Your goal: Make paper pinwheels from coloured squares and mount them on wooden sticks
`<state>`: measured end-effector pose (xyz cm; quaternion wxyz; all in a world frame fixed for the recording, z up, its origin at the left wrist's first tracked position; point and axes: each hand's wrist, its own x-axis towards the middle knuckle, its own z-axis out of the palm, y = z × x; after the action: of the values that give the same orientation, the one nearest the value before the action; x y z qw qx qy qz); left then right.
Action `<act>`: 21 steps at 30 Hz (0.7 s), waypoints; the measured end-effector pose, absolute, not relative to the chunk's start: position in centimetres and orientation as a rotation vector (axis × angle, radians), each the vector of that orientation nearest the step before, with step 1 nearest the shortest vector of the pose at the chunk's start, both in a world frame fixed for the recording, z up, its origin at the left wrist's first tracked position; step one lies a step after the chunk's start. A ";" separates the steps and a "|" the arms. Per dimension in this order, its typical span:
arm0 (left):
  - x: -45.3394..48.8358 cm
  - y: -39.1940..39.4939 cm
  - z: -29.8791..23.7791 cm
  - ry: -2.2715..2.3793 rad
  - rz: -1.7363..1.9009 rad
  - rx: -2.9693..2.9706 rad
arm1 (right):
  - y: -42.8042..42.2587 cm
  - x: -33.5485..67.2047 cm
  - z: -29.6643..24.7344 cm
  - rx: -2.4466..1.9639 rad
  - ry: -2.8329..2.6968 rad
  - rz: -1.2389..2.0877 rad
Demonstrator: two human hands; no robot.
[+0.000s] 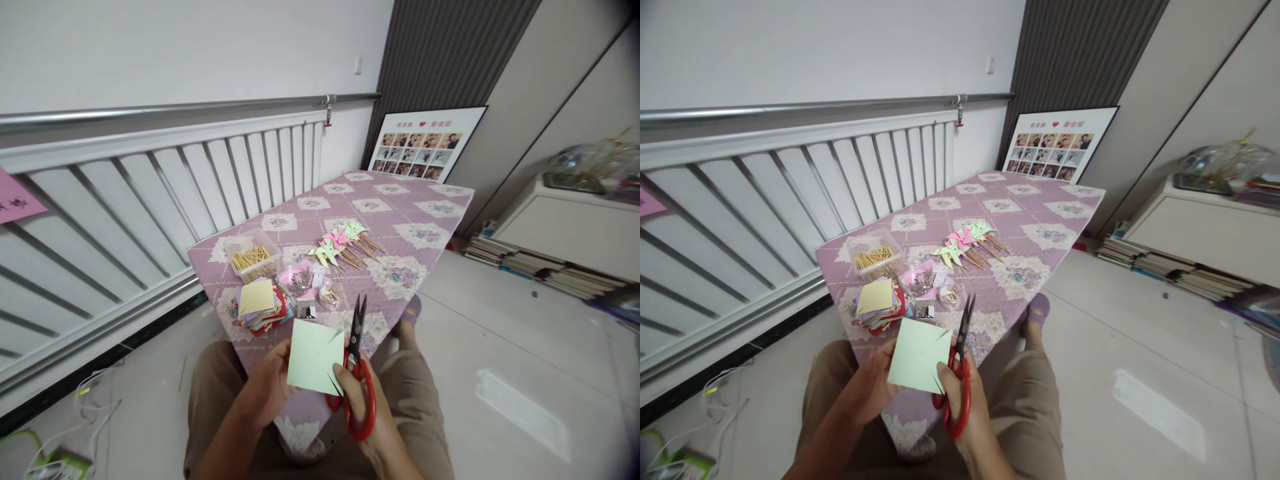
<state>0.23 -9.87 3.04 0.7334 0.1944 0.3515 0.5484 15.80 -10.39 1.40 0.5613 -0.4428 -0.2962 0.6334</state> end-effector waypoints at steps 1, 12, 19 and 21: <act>0.6 -10.1 2.7 0.720 1.171 0.442 | -10.3 15.7 1.3 -1.040 -0.668 1.460; 5.7 -11.1 1.0 0.773 1.276 0.440 | -10.9 15.2 1.6 -1.050 -0.703 1.346; 5.1 -10.1 2.0 0.730 1.273 0.412 | -11.3 16.0 0.4 -1.176 -0.833 1.283; 4.5 -9.6 1.9 0.761 1.329 0.416 | -11.5 16.5 -0.2 -1.155 -0.860 1.295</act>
<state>4.51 -9.57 1.89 0.7015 0.1868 0.3417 0.5969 16.53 -11.53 -0.21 0.5666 -0.4914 -0.3660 0.5510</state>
